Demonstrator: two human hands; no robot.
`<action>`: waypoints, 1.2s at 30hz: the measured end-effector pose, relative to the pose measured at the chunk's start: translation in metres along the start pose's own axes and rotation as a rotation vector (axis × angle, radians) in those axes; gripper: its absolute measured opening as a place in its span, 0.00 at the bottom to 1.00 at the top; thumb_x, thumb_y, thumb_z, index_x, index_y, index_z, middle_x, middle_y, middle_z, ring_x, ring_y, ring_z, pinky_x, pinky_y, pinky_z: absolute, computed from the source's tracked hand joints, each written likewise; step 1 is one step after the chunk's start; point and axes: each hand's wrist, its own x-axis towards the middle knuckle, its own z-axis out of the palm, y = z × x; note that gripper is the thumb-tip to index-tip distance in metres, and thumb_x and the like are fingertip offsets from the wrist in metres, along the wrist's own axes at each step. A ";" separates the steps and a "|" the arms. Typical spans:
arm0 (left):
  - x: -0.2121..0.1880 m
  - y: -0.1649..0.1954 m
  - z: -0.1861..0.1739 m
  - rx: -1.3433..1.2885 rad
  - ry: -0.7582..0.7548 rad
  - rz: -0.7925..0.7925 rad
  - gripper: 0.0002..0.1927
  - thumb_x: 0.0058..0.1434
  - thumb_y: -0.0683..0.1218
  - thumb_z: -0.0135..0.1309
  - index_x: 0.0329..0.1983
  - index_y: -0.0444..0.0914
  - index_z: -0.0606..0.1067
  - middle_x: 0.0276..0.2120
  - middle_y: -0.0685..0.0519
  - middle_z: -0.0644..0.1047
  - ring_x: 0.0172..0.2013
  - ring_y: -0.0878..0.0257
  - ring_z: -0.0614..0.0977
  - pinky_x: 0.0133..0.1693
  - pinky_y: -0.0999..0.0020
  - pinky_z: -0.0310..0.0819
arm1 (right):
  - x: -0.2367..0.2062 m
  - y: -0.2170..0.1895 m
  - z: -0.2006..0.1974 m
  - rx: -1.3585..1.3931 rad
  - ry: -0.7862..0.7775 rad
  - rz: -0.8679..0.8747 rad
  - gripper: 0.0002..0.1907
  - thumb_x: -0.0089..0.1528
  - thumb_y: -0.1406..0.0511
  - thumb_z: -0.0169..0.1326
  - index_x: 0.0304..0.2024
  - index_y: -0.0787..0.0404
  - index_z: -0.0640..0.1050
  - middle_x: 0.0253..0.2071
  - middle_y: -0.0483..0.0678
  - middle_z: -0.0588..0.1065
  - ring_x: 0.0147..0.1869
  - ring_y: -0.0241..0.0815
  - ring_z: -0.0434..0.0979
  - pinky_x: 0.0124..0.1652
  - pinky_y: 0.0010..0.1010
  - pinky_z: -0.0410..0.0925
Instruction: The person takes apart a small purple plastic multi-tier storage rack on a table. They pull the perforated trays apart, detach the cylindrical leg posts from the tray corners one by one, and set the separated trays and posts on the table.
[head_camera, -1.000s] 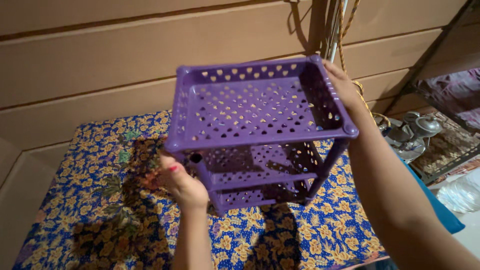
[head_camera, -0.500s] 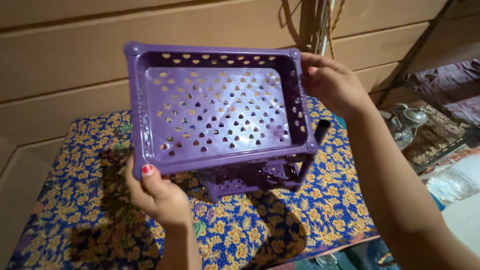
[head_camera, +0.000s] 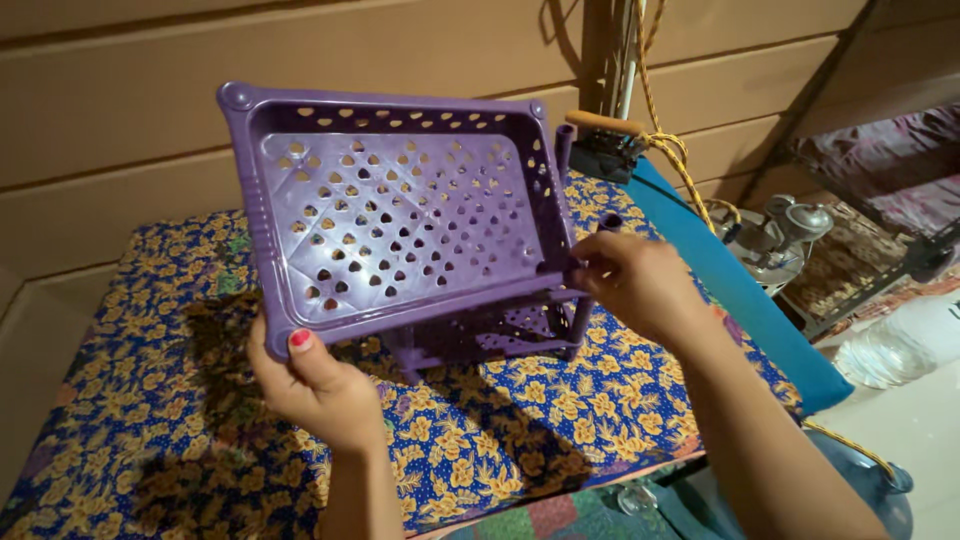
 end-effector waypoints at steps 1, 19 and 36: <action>0.002 0.001 0.000 0.014 0.000 -0.023 0.24 0.82 0.55 0.45 0.63 0.29 0.70 0.51 0.50 0.77 0.46 0.64 0.78 0.54 0.69 0.73 | -0.001 -0.001 0.004 0.009 -0.004 0.020 0.12 0.56 0.65 0.64 0.43 0.56 0.81 0.33 0.50 0.82 0.36 0.44 0.85 0.38 0.35 0.75; -0.004 0.034 0.026 -0.264 -0.128 0.053 0.31 0.74 0.55 0.58 0.69 0.35 0.59 0.55 0.50 0.74 0.49 0.61 0.81 0.51 0.67 0.80 | -0.012 0.033 0.100 -0.001 0.195 -0.032 0.18 0.56 0.72 0.54 0.47 0.66 0.66 0.38 0.68 0.75 0.39 0.70 0.76 0.40 0.53 0.70; -0.095 -0.027 0.102 0.110 -0.448 -0.398 0.42 0.57 0.53 0.67 0.65 0.27 0.61 0.46 0.39 0.75 0.45 0.51 0.79 0.48 0.58 0.74 | -0.030 0.013 0.115 0.109 0.293 -0.199 0.16 0.52 0.77 0.54 0.42 0.63 0.81 0.45 0.56 0.78 0.48 0.57 0.81 0.48 0.41 0.74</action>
